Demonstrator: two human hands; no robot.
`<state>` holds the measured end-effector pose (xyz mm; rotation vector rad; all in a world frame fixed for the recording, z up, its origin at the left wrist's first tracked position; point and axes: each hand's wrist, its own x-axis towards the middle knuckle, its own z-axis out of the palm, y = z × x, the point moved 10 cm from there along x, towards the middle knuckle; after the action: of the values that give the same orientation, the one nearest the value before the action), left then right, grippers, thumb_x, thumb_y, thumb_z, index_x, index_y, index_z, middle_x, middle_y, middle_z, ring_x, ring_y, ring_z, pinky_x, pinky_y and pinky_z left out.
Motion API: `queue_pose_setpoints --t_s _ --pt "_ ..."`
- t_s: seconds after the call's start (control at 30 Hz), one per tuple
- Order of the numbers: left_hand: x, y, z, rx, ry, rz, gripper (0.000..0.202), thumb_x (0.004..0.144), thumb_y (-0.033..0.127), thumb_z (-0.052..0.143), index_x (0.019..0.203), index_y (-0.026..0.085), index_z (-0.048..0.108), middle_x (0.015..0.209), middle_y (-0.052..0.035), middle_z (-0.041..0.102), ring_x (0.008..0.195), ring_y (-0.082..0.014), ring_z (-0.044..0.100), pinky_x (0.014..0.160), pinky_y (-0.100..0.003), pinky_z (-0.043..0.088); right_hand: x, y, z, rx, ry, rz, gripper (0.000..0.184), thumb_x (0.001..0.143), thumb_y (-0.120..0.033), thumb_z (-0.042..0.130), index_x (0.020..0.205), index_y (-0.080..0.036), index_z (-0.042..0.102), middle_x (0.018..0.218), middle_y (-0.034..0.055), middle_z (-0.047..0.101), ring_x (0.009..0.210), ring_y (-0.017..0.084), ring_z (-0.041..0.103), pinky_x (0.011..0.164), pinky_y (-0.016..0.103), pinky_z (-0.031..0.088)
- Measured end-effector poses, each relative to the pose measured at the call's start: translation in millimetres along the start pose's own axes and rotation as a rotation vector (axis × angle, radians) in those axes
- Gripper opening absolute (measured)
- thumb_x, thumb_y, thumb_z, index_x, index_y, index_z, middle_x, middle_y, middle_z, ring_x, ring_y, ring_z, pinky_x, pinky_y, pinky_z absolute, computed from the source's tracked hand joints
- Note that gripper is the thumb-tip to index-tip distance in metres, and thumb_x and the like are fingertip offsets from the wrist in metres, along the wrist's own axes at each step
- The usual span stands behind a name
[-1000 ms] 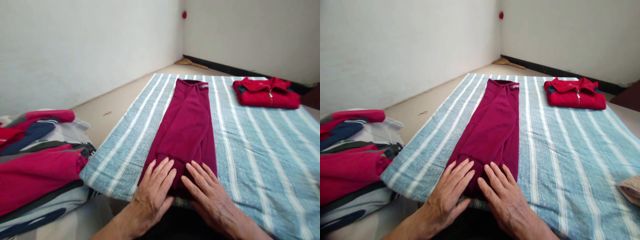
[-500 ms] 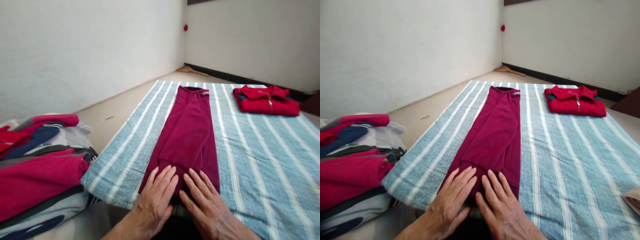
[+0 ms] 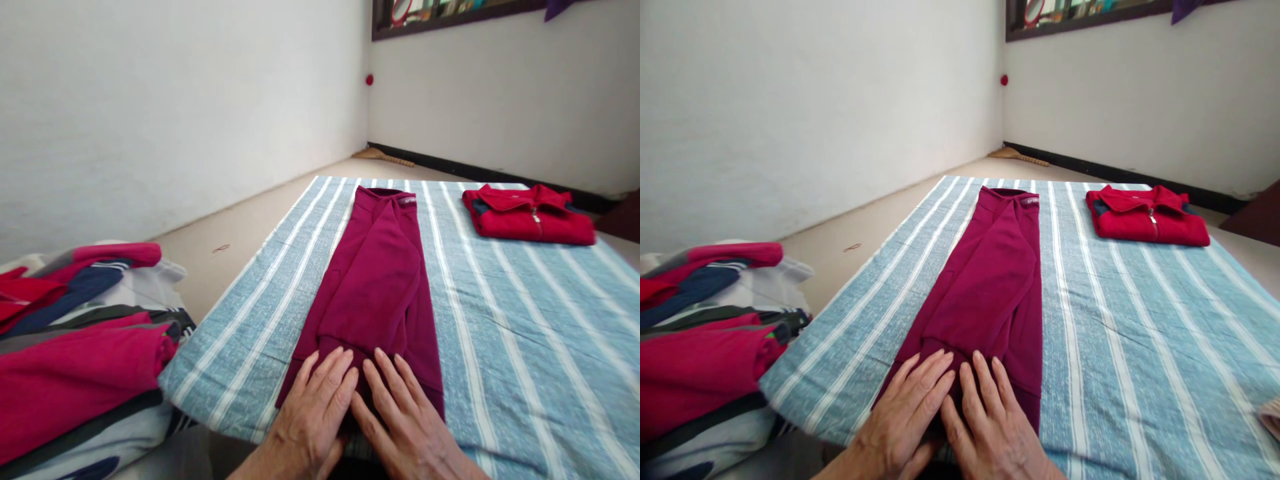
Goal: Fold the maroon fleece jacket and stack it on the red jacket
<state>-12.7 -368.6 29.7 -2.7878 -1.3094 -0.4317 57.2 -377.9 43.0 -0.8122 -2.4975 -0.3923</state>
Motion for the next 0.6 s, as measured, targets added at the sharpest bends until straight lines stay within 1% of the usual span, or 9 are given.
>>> queue_pose_setpoints --t_s 0.13,0.27,0.37,0.47,0.53,0.6 --pt "1.4 -1.8 -1.4 -0.008 0.029 0.002 0.069 0.068 0.004 0.043 0.136 0.011 0.037 0.142 -0.0133 0.042 0.135 -0.0269 0.031 0.108 -0.052 0.031 2.5 0.6 -2.3 -0.025 0.016 -0.021 0.039 0.093 -0.028 0.035 0.123 -0.018 0.057 0.120 0.0121 0.061 0.114 0.033 0.054 0.088 0.049 0.049" --pt "2.9 -0.3 -2.3 0.031 0.033 0.023 0.070 0.066 0.003 0.042 0.136 0.009 0.036 0.141 -0.0150 0.043 0.134 -0.0283 0.032 0.107 -0.052 0.033 3.5 0.3 -2.3 -0.031 0.011 -0.048 0.038 0.092 -0.025 0.036 0.122 -0.016 0.057 0.118 0.0116 0.062 0.111 0.032 0.056 0.087 0.045 0.049" --pt "1.7 -1.1 1.6 0.046 0.033 0.036 0.071 0.066 0.004 0.040 0.137 0.008 0.035 0.142 -0.0156 0.042 0.134 -0.0286 0.032 0.106 -0.053 0.033 4.5 3.5 -3.5 -0.011 0.047 0.000 0.037 0.092 -0.023 0.035 0.117 -0.015 0.060 0.116 0.0113 0.063 0.110 0.031 0.057 0.085 0.044 0.050" --pt "1.1 -3.2 2.2 0.060 0.071 0.049 0.072 0.066 0.004 0.037 0.138 0.009 0.034 0.141 -0.0156 0.042 0.133 -0.0285 0.033 0.105 -0.054 0.035 5.8 6.5 -2.1 0.015 0.059 0.050 0.035 0.091 -0.021 0.035 0.115 -0.015 0.060 0.114 0.0105 0.064 0.110 0.031 0.057 0.085 0.042 0.050" --pt "2.7 -5.2 3.5 0.054 0.044 0.049 0.073 0.065 0.006 0.039 0.138 0.009 0.034 0.141 -0.0155 0.043 0.133 -0.0288 0.034 0.104 -0.053 0.036 7.0 6.7 0.8 0.035 0.037 0.057 0.035 0.089 -0.020 0.037 0.116 -0.015 0.059 0.114 0.0108 0.064 0.111 0.031 0.056 0.085 0.041 0.050" --pt "5.4 -7.8 5.7 0.036 -0.034 0.038 0.074 0.064 0.007 0.042 0.138 0.010 0.034 0.141 -0.0150 0.043 0.132 -0.0289 0.036 0.103 -0.052 0.038 7.9 8.6 2.4 0.058 0.029 0.073 0.036 0.089 -0.020 0.037 0.118 -0.015 0.057 0.116 0.0107 0.064 0.113 0.031 0.055 0.086 0.042 0.050"
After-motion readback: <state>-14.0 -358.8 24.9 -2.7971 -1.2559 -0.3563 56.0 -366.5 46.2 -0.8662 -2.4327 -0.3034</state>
